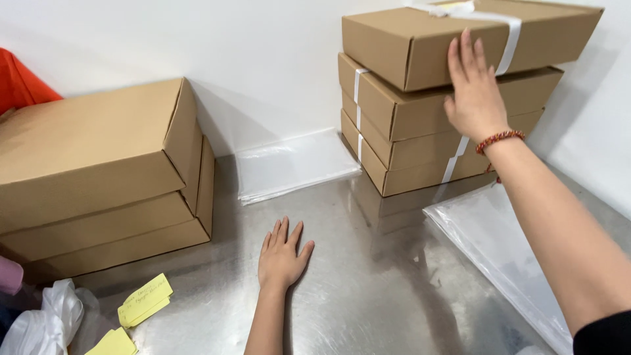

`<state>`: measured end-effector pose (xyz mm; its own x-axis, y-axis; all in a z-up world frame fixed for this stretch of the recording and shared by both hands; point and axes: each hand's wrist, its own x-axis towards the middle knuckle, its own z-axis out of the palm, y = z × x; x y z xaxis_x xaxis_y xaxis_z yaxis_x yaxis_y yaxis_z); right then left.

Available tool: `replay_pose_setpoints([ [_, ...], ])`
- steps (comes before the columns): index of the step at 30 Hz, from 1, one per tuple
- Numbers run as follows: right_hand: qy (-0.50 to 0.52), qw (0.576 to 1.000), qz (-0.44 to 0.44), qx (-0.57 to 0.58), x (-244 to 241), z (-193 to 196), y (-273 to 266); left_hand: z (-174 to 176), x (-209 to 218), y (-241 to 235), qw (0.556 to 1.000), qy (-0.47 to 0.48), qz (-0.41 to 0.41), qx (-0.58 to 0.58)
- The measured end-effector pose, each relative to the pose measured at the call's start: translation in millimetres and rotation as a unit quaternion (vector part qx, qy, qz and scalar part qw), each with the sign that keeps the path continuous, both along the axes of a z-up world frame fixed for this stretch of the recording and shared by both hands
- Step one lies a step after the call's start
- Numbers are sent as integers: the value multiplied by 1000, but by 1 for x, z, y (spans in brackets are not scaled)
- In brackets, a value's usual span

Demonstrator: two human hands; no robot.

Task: The person unpacks clothes from cardboard boxes, removes them from plastic bags, and hangs them on a clothing rack. They handle a brown top and a pink top, placing each on a hanger and arranging them among other garments.

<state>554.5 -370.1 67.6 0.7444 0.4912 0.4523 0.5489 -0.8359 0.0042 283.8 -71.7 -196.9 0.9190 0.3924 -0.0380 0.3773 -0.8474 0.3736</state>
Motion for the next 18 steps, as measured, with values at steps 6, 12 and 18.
replay_pose_setpoints([
  [6, -114, 989, -10, 98, 11, 19, 17, 10, -1, -2, 1000, 13, 1, -11],
  [12, -231, 962, 79, 124, 25, 6, 20, 8, 1, -3, 1000, 13, 9, -3],
  [18, -284, 937, 170, 114, -53, 21, 35, -3, 4, 3, 1000, -12, 7, -3],
])
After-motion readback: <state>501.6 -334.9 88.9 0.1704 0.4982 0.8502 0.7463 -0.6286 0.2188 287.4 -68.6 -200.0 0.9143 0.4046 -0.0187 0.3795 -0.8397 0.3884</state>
